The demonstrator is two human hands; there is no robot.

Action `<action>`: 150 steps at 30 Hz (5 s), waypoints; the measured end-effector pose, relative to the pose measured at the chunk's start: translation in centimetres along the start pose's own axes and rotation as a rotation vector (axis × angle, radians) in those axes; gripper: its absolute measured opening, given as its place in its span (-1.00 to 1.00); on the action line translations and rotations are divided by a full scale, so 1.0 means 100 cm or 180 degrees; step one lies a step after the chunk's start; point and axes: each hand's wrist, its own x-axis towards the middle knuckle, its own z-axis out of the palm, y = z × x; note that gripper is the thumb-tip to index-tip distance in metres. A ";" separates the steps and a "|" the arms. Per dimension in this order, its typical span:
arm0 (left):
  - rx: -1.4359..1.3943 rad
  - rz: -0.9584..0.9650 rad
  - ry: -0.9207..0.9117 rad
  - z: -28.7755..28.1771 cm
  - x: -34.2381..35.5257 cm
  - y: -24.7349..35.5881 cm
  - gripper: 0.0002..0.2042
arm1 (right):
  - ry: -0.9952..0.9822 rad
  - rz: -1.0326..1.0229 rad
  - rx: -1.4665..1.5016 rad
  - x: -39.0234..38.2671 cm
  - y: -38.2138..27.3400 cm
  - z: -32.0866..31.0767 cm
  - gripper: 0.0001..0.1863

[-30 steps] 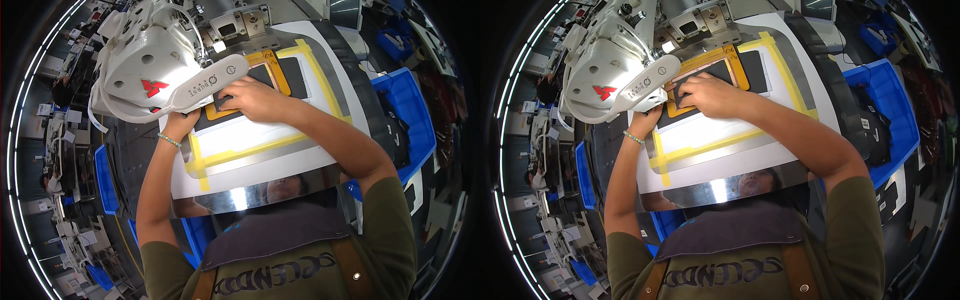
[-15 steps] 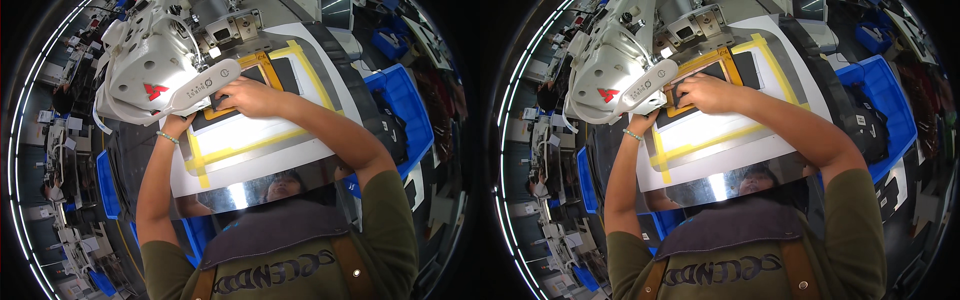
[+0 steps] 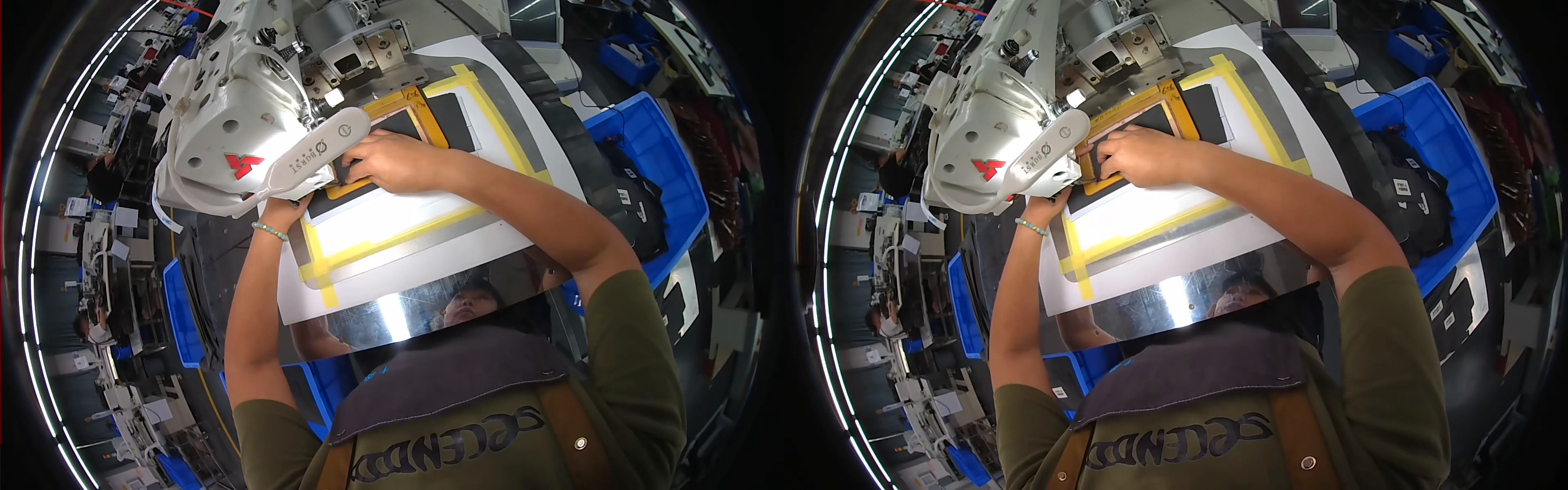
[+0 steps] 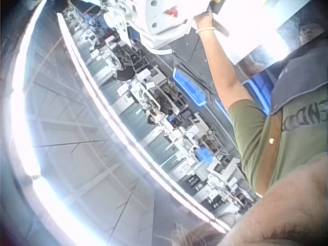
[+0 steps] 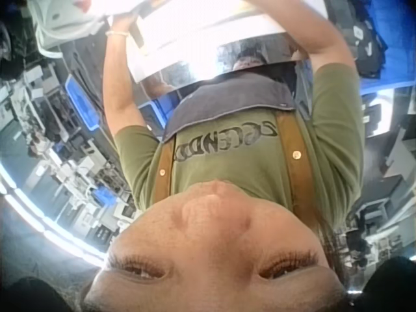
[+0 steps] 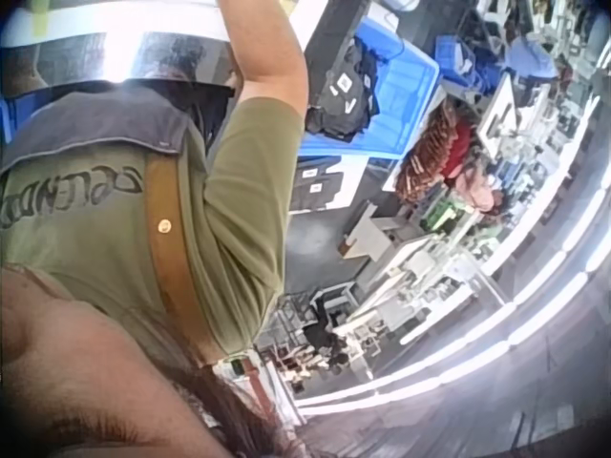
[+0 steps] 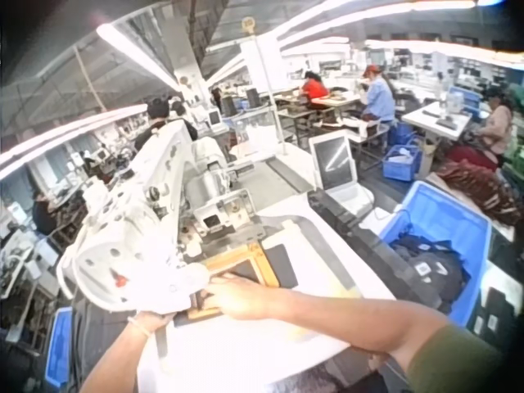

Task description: The person repeatedly sews small white labels onto black fabric pieces using a sewing machine. They pick up a fabric piece, align it under the needle with a yellow guide, sew the label, and then place the finished piece into a blue bin. This process is repeated for multiple items.

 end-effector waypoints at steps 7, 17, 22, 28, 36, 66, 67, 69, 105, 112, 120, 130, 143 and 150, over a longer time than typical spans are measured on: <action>-0.0481 -0.0031 0.0110 0.003 0.003 -0.002 -0.64 | 0.0034 0.0205 -0.0122 0.007 0.001 -0.001 -0.64; -0.0390 -0.0404 0.0225 -0.007 0.000 0.000 -0.61 | -0.0153 0.0092 -0.0388 0.008 -0.006 0.004 -0.64; -0.0109 -0.0782 0.0469 -0.001 -0.010 -0.013 -0.65 | -0.0007 -0.0122 -0.0252 0.002 -0.019 0.000 -0.70; -0.0792 -0.0917 0.0780 -0.001 -0.012 0.003 -0.71 | -0.0144 -0.0211 -0.0197 -0.009 -0.029 -0.005 -0.70; -0.0863 -0.0456 0.0768 -0.044 -0.041 0.053 -0.78 | -0.0262 0.0327 -0.0247 -0.044 -0.035 -0.051 -0.67; -0.0389 0.0787 -0.0130 -0.039 -0.007 0.186 -0.52 | -0.0010 0.0700 -0.1423 -0.068 -0.060 -0.049 -0.75; -0.0379 0.0802 -0.0134 -0.038 -0.007 0.185 -0.52 | -0.0065 0.0706 -0.1396 -0.068 -0.058 -0.052 -0.77; -0.0380 0.0769 -0.0178 -0.038 -0.007 0.186 -0.52 | -0.0093 0.0538 -0.1472 -0.066 -0.050 -0.058 -0.80; -0.0156 0.0469 0.0131 -0.041 -0.025 0.175 -0.57 | -0.0542 0.0140 -0.1215 -0.014 -0.047 -0.030 -0.77; -0.0147 0.0341 0.0182 -0.043 -0.035 0.162 -0.62 | -0.0640 0.0117 -0.1160 -0.003 -0.056 -0.022 -0.78; -0.0195 0.0376 0.0378 -0.048 -0.045 0.146 -0.70 | -0.0275 -0.0012 -0.0793 -0.017 -0.052 -0.050 -0.82; 0.0119 0.0612 0.0583 -0.064 -0.050 0.132 -0.75 | -0.0244 0.0356 -0.0702 -0.039 -0.047 -0.066 -0.82; -0.0368 -0.0027 0.0763 -0.049 -0.050 0.121 -0.70 | -0.0190 0.1094 -0.0291 0.004 -0.056 -0.019 -0.56; -0.0684 0.0257 0.0507 -0.063 -0.049 0.124 -0.77 | -0.0008 0.1474 -0.0251 0.019 -0.050 -0.007 -0.57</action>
